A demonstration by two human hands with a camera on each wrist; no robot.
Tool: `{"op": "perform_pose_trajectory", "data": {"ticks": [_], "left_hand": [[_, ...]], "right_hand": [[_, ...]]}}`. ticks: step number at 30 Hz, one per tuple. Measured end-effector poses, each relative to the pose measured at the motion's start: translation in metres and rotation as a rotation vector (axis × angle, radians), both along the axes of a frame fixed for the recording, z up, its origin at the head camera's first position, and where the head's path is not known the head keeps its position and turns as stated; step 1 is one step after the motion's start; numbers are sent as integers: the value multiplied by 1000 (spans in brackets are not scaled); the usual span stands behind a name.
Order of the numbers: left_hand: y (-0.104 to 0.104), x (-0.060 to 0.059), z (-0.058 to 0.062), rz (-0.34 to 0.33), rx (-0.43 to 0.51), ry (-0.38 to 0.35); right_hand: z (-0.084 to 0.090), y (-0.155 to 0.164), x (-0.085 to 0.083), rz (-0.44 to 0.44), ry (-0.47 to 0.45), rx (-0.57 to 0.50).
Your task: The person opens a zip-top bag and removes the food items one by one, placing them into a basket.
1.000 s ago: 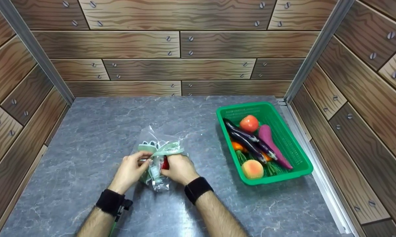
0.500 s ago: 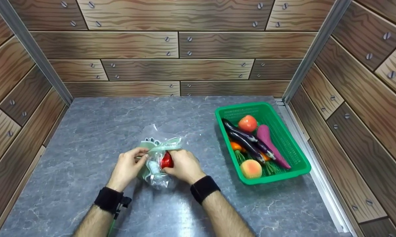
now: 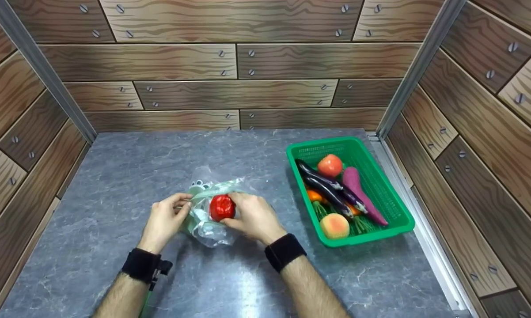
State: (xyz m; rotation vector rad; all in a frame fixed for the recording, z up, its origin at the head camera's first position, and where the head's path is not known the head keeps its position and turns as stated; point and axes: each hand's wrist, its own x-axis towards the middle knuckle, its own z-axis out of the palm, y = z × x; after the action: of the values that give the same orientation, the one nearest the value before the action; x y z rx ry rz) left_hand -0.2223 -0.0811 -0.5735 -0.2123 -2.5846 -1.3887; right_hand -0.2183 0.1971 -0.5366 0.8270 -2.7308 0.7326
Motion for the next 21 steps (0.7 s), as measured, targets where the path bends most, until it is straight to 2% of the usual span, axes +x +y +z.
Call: {"op": "perform_pose_trajectory", "data": {"ticks": [7,15,21], "left_hand": [[-11,-3,3,50,18,27],[-24,-10,13,80,29,49],[-30,-12,22,101,17,50]], "right_hand": [[15,24,-2,-39,9,-89],[30,57,-5,-107,80,-107],[45,89,-6,-203,65,-101]]}}
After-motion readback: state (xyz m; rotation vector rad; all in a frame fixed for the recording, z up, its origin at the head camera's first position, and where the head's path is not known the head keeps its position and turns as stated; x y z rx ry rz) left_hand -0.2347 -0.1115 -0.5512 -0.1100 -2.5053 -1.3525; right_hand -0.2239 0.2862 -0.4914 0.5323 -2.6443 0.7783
